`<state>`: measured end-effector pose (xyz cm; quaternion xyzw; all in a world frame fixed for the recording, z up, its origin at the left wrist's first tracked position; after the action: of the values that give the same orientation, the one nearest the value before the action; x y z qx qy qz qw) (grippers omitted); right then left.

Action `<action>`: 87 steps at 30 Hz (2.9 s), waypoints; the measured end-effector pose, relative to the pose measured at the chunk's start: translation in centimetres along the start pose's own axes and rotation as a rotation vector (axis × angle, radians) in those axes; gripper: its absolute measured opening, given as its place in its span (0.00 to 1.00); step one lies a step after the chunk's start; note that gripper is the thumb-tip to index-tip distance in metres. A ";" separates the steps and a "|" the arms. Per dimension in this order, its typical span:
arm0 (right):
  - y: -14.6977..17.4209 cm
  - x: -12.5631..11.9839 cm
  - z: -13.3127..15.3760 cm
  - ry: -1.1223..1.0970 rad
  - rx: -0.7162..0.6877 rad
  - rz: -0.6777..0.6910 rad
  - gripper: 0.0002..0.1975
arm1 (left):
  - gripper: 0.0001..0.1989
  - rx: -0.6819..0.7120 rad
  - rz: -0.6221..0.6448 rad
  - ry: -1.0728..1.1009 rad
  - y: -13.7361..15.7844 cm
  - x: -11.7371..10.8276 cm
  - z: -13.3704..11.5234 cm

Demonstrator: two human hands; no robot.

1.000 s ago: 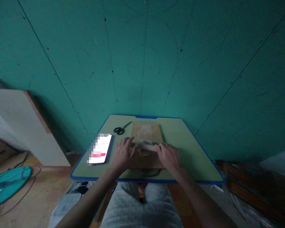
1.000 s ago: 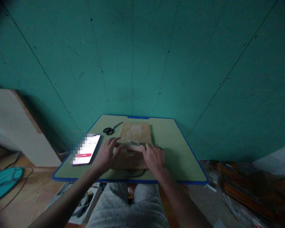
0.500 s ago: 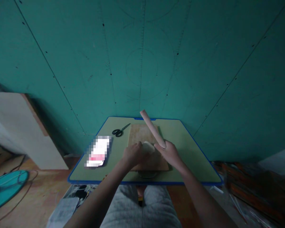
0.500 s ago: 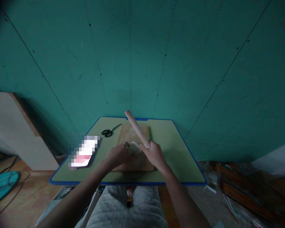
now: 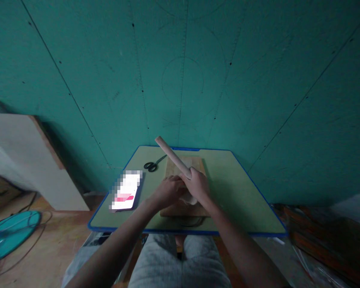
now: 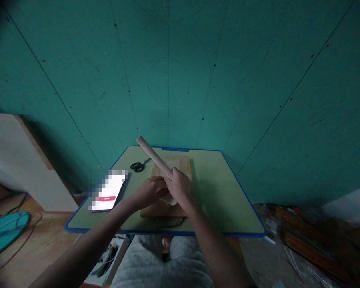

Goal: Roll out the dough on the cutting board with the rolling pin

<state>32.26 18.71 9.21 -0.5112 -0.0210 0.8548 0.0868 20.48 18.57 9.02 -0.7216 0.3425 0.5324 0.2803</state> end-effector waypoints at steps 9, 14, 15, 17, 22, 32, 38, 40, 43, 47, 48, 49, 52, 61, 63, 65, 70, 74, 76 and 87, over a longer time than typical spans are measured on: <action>-0.4 1.4 -1.3 0.055 0.027 -0.015 0.13 | 0.32 -0.093 -0.185 -0.057 1.4 3.0 -1.4; -0.1 1.7 -1.8 -0.001 0.048 -0.084 0.14 | 0.39 -0.147 -0.167 -0.034 1.5 2.9 -1.6; -0.1 1.8 -2.0 -0.033 0.048 -0.095 0.14 | 0.39 -0.154 -0.159 -0.038 1.5 3.0 -1.6; -0.3 2.1 -2.5 -0.136 0.050 -0.098 0.15 | 0.40 -0.169 -0.146 -0.057 1.5 3.1 -1.5; -0.9 1.7 -4.3 -0.523 0.071 -0.149 0.18 | 0.39 -0.126 -0.157 -0.099 0.6 3.2 -2.7; 0.7 -0.7 -7.7 -0.736 0.064 -0.274 0.21 | 0.20 -0.108 -0.223 -0.065 -1.6 3.7 -4.3; 1.4 0.5 -8.5 -0.739 0.103 -0.287 0.23 | 0.12 -0.140 -0.226 0.038 -1.4 3.8 -4.5; 1.6 0.4 -8.3 -0.731 0.090 -0.301 0.23 | 0.11 -0.135 -0.215 0.044 -1.1 3.9 -4.6; 1.9 0.2 -8.0 -0.721 0.071 -0.310 0.21 | 0.16 -0.122 -0.191 0.008 -0.2 3.8 -4.3; 2.1 0.2 -7.8 -0.717 0.073 -0.300 0.20 | 0.27 -0.134 -0.209 -0.078 1.0 3.8 -3.6; 2.1 0.3 -7.8 -0.718 0.071 -0.295 0.19 | 0.27 -0.141 -0.210 -0.089 1.2 4.0 -3.4; 2.1 0.3 -7.7 -0.719 0.068 -0.291 0.19 | 0.28 -0.149 -0.206 -0.094 1.2 4.2 -3.2; 2.1 0.4 -7.7 -0.725 0.050 -0.290 0.19 | 0.29 -0.175 -0.177 -0.078 1.0 5.1 -3.2; 2.1 0.0 -8.6 -0.641 0.086 -0.316 0.22 | 0.24 -0.147 -0.269 0.183 1.9 3.4 -0.1; 2.2 0.1 -8.9 -0.656 0.106 -0.307 0.23 | 0.23 -0.254 -0.395 0.314 3.1 2.5 2.6; 2.2 0.4 -9.1 -0.693 0.123 -0.291 0.25 | 0.24 -0.311 -0.423 0.419 4.0 2.4 4.4; 2.7 1.2 -8.9 -0.807 0.163 -0.259 0.29 | 0.26 -0.322 -0.345 0.544 4.1 4.5 4.7; 3.8 1.4 -8.2 -0.838 0.187 -0.247 0.32 | 0.25 -0.339 -0.346 0.590 4.2 5.2 3.7; 4.5 1.3 -7.8 -0.842 0.190 -0.248 0.32 | 0.24 -0.343 -0.346 0.595 4.7 5.0 3.4; 5.7 1.7 -7.2 -0.848 0.162 -0.198 0.28 | 0.24 -0.285 -0.328 0.418 7.2 5.1 1.5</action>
<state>37.01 12.97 3.57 -0.1025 -0.0368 0.9754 0.1917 14.98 14.34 3.43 -0.8933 0.1934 0.3627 0.1819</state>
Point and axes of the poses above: each hand's wrist, its own y-axis away from the middle knuckle, its own x-axis out of the palm, z = x × y, the point moved 5 cm from there along -y, towards the middle knuckle, and after that the axes turned 9 degrees about z, right-handed, at the moved point
